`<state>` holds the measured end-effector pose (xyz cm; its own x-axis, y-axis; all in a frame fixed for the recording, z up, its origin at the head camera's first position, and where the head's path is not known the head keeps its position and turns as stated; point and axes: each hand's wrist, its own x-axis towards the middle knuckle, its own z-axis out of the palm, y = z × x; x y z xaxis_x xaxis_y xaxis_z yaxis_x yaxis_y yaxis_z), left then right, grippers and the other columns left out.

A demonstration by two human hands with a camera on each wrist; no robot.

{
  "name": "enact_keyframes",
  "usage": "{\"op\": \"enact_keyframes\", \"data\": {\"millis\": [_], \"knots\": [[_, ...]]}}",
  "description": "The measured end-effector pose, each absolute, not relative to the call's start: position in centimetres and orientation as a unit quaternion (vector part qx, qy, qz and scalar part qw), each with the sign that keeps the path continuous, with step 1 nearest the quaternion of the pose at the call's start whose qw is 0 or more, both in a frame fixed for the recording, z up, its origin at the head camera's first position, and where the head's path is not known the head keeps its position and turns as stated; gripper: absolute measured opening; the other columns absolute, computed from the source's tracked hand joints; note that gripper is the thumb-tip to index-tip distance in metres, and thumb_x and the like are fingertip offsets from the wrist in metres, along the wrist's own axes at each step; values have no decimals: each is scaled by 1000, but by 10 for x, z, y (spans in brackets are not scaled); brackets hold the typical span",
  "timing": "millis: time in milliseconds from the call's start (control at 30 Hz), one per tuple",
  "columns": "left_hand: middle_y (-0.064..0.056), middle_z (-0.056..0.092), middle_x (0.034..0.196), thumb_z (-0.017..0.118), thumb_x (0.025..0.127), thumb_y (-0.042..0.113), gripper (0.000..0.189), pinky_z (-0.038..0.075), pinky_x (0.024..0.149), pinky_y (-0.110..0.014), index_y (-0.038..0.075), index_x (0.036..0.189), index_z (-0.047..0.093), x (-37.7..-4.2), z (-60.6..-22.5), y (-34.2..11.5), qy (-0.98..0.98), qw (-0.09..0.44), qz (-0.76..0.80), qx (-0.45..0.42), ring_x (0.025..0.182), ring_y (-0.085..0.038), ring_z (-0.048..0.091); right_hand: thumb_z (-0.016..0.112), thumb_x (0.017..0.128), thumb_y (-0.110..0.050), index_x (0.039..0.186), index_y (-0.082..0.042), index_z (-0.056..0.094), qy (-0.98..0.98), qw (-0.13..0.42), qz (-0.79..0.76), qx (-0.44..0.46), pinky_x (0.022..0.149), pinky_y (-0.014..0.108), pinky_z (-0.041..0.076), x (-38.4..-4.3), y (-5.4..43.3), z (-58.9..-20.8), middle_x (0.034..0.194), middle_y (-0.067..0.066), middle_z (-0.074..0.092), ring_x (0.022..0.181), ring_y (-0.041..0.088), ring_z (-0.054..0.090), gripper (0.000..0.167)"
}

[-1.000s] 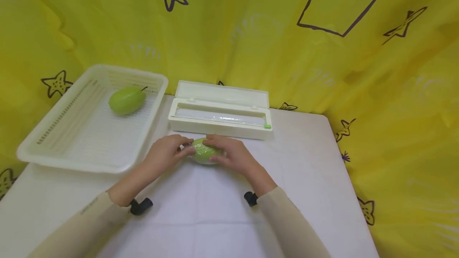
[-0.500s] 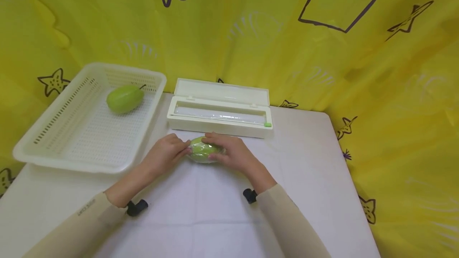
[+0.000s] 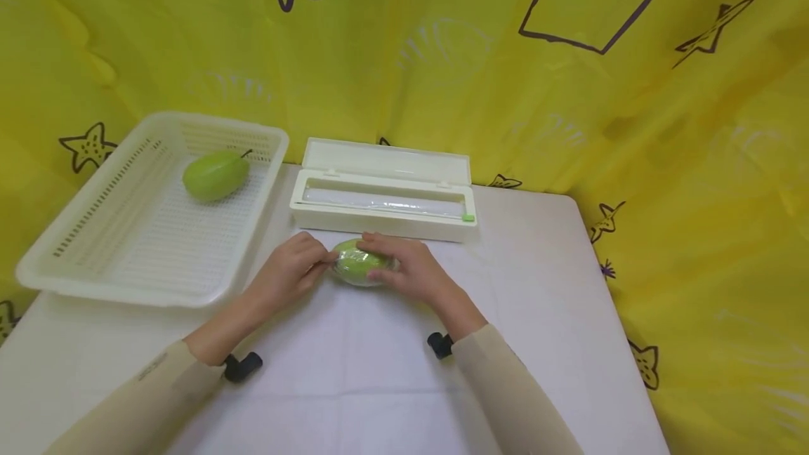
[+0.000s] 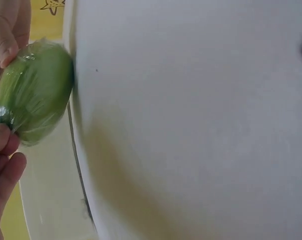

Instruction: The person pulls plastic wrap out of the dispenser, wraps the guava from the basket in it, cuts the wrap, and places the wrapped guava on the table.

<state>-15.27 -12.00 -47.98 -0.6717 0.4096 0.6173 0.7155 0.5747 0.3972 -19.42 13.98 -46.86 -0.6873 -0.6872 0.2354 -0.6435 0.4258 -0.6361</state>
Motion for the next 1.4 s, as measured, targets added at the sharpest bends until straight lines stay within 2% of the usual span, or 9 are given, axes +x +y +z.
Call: {"op": "enact_keyframes", "data": {"millis": [133, 300, 400, 500, 700, 933, 1033, 1233, 1400], "knots": [[-4, 73, 87, 76, 84, 2, 12, 54, 75, -32, 7, 95, 73, -154, -479, -121, -856, 249, -306, -334, 83, -20, 61, 82, 82, -20, 132, -13, 65, 835, 59, -394, -380, 111, 39, 42, -200, 139, -468, 139, 2, 62, 133, 20, 54, 54], [1, 71, 95, 82, 80, 14, 32, 54, 77, -30, 8, 110, 72, -152, -475, -129, -857, 215, -269, -383, 89, -20, 59, 79, 85, -11, 131, -10, 66, 807, 171, -440, -355, 107, 34, 46, -210, 146, -459, 137, 4, 63, 129, 20, 56, 48], [4, 68, 92, 82, 81, 16, 29, 54, 74, -26, 11, 107, 71, -149, -474, -128, -849, 230, -244, -409, 88, -19, 57, 75, 87, -8, 131, -4, 65, 773, 247, -469, -350, 101, 32, 50, -215, 150, -455, 134, 9, 65, 124, 22, 60, 45], [4, 66, 86, 80, 82, 13, 18, 55, 71, -24, 12, 97, 70, -149, -474, -121, -841, 265, -228, -414, 86, -18, 57, 71, 90, -6, 133, -2, 63, 749, 289, -487, -344, 105, 36, 47, -216, 153, -456, 137, 14, 62, 129, 24, 56, 43], [0, 67, 82, 76, 84, 5, 10, 55, 70, -27, 8, 90, 70, -152, -480, -115, -832, 288, -234, -413, 82, -20, 59, 63, 97, -12, 144, -7, 53, 773, 254, -466, -347, 116, 49, 33, -207, 155, -461, 153, 16, 44, 144, 27, 38, 48], [3, 67, 81, 73, 88, 10, 6, 51, 65, -27, 12, 85, 68, -154, -481, -115, -853, 245, -269, -375, 78, -18, 55, 70, 94, -17, 136, -8, 61, 807, 195, -460, -314, 102, 37, 50, -197, 156, -466, 135, 6, 63, 125, 21, 59, 44], [4, 69, 87, 73, 90, 14, 2, 52, 71, -29, 14, 93, 73, -153, -480, -119, -862, 192, -307, -355, 83, -16, 58, 71, 93, -15, 134, -10, 63, 802, 200, -476, -302, 101, 39, 51, -195, 157, -468, 133, 5, 64, 123, 22, 59, 42], [1, 68, 106, 79, 85, 29, 39, 53, 81, -33, 19, 122, 71, -150, -477, -127, -870, 135, -350, -319, 97, -14, 62, 72, 92, -13, 131, -12, 63, 794, 214, -488, -293, 102, 42, 50, -194, 159, -470, 133, 4, 63, 122, 22, 58, 40], [5, 68, 88, 83, 80, 18, 18, 55, 75, -27, 15, 95, 74, -152, -476, -126, -842, 193, -332, -380, 86, -13, 63, 70, 92, -7, 132, -6, 62, 782, 222, -496, -305, 100, 41, 51, -194, 155, -467, 133, 9, 64, 120, 24, 59, 41]]}}
